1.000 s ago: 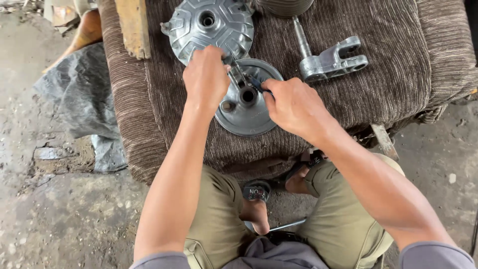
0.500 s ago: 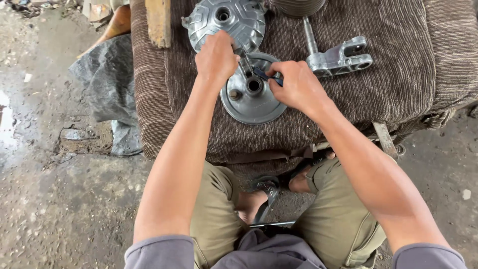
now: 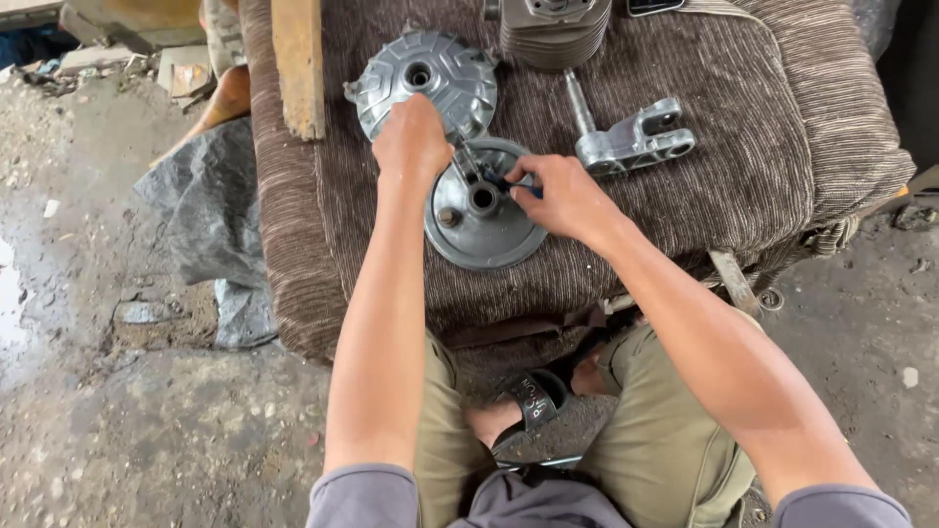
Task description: Cleaning a motorcycle engine component using a small hand tool to remove dirt and debris from its grooves and holes.
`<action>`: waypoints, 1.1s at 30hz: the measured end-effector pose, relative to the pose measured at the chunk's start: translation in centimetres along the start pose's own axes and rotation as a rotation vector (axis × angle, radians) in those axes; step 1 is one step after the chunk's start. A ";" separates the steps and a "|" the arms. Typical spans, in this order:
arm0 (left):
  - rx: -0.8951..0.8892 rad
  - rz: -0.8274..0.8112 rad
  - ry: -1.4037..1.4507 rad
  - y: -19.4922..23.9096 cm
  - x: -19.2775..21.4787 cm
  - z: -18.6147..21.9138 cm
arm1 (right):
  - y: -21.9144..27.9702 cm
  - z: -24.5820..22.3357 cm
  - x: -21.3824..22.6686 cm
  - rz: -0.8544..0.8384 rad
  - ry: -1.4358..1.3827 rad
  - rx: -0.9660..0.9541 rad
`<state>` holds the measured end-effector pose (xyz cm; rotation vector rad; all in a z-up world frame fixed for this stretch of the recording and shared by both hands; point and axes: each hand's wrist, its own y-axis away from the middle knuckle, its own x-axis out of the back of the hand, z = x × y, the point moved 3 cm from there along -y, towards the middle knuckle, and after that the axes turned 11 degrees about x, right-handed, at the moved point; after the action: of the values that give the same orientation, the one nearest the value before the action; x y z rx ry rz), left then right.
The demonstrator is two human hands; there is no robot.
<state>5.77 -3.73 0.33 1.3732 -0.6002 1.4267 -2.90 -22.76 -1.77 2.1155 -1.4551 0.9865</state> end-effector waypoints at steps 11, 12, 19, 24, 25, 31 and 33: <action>-0.196 0.026 0.035 -1.2 -1.1 -0.8 | 0.6 -0.3 -0.8 -0.141 0.321 -0.132; -0.196 0.032 0.027 -0.8 -0.7 -0.9 | 0.9 -0.9 -0.5 -0.171 0.338 -0.137; -0.286 0.067 -0.006 0.1 -1.1 -0.9 | 0.6 -2.6 -0.2 -0.166 0.463 -0.144; -0.321 0.166 -0.077 1.2 -1.3 -0.2 | -0.9 -1.5 -0.1 -0.071 0.496 -0.065; -0.323 0.152 -0.078 1.4 -2.1 -0.3 | -0.4 -2.3 0.1 -0.080 0.494 -0.076; -0.394 0.336 -0.041 2.3 -2.5 -1.0 | -0.4 -1.8 1.3 -0.169 0.456 -0.157; -0.418 0.367 -0.048 2.6 -2.1 -0.7 | -1.1 -0.8 1.7 -0.139 0.461 -0.116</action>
<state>2.80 -4.70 -1.01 0.9981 -1.1570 1.4472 -1.79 -22.92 0.07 1.7306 -1.0936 1.2038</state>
